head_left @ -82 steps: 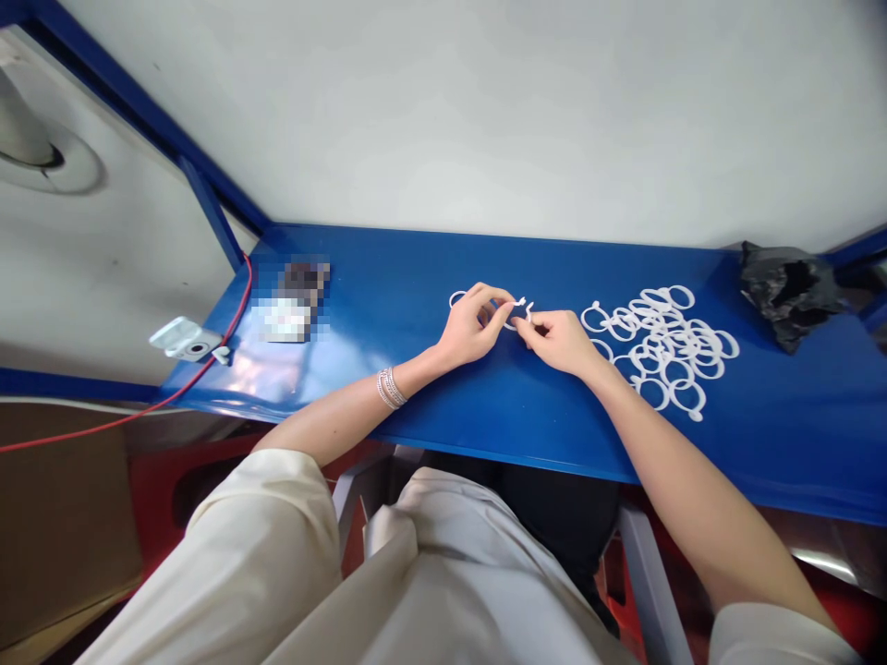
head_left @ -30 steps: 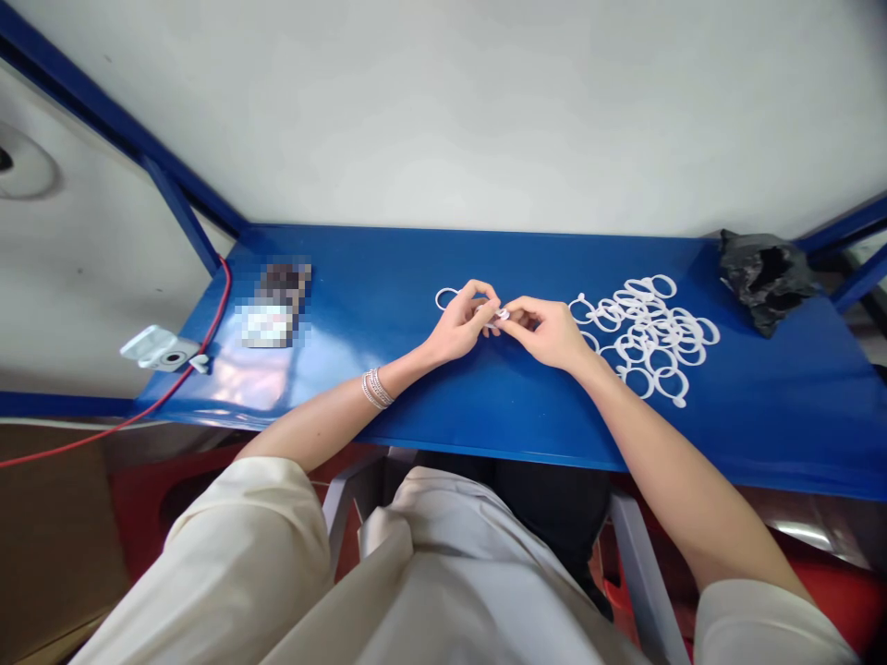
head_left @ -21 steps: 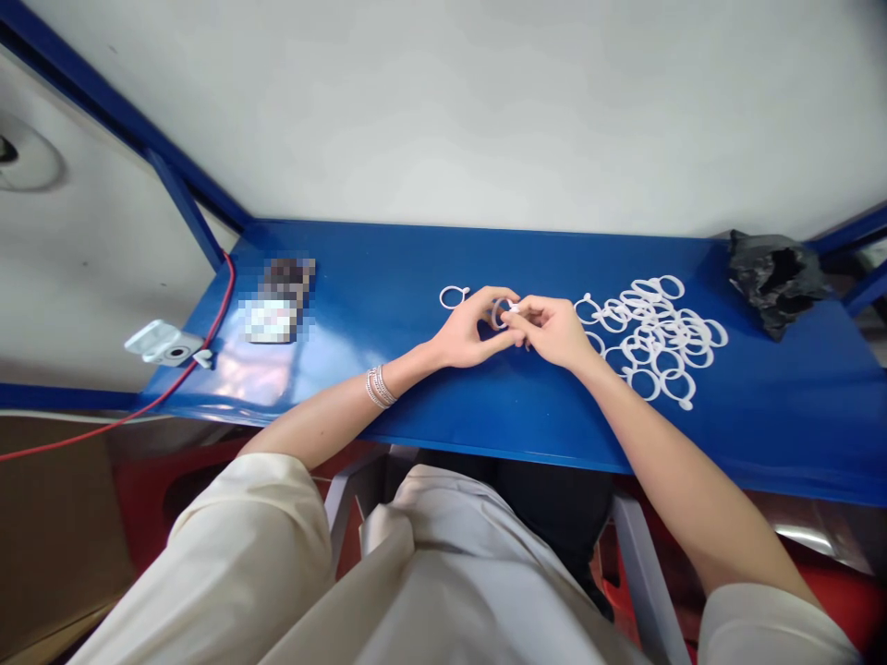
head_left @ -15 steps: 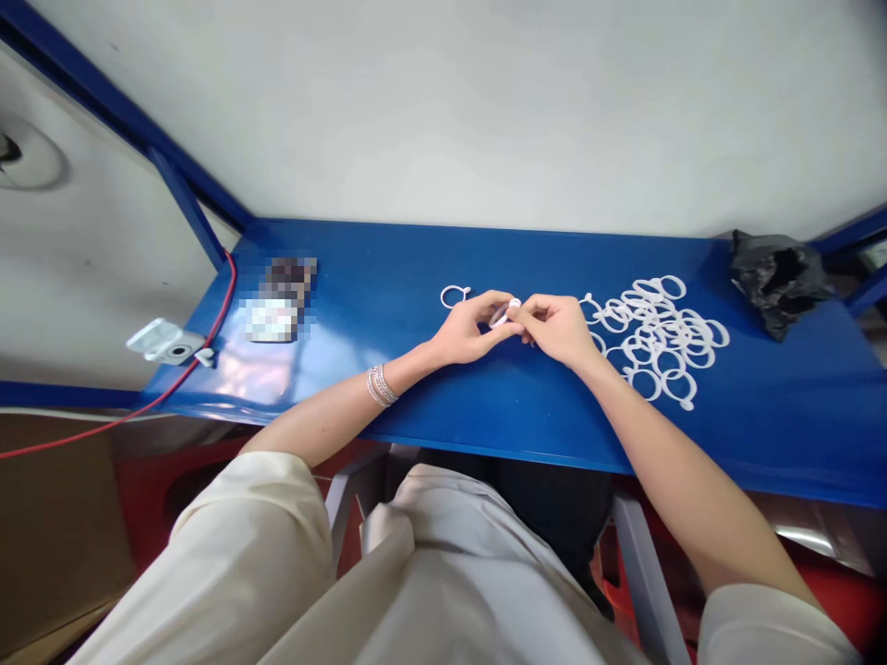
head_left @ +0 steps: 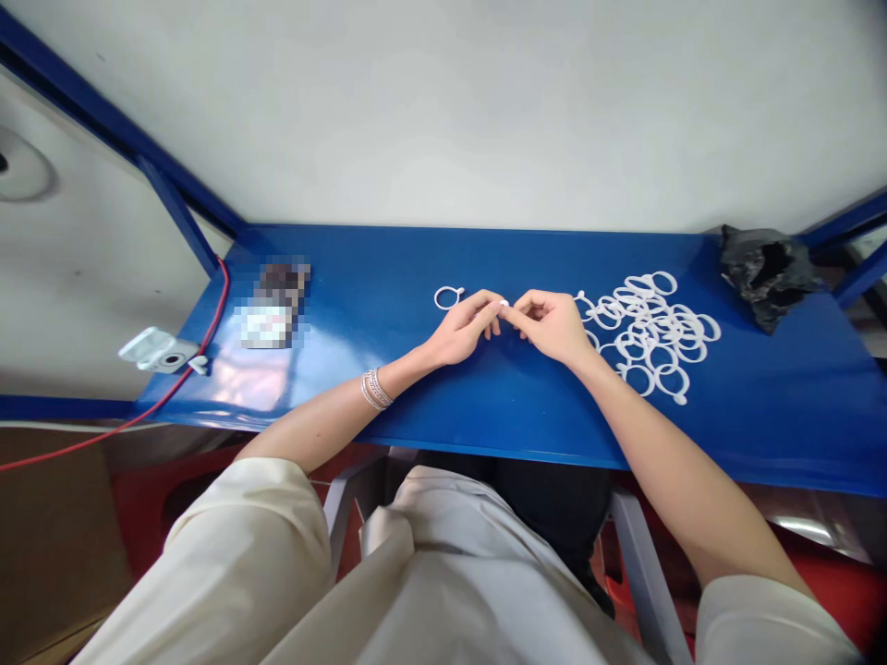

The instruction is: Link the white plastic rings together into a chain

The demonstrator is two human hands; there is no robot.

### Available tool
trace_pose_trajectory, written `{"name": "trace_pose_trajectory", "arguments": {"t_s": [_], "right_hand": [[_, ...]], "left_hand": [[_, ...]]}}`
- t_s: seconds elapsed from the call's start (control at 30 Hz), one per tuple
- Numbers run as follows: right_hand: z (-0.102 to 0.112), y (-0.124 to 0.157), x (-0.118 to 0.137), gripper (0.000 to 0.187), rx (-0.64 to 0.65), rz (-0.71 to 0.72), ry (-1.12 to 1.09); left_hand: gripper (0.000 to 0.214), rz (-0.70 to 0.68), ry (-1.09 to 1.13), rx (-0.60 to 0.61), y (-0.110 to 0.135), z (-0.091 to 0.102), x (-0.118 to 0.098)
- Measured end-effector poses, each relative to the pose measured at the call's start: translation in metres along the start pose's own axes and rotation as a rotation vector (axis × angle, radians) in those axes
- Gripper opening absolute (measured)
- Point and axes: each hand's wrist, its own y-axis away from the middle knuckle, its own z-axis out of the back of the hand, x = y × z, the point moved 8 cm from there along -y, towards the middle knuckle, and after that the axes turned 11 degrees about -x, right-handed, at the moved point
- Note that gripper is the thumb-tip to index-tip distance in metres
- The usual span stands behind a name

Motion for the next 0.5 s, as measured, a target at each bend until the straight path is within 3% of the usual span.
{"name": "trace_pose_trajectory", "arguments": {"t_s": [0.2,0.5], "right_hand": [[0.001,0.0,-0.001,0.062,0.011,0.022,0.029],[-0.001,0.003,0.004,0.057,0.048,0.092,0.134]], "left_hand": [[0.038,0.097,0.056,-0.074,-0.002,0.007,0.004],[0.042,0.094,0.035,-0.12,-0.001,0.013,0.004]]}}
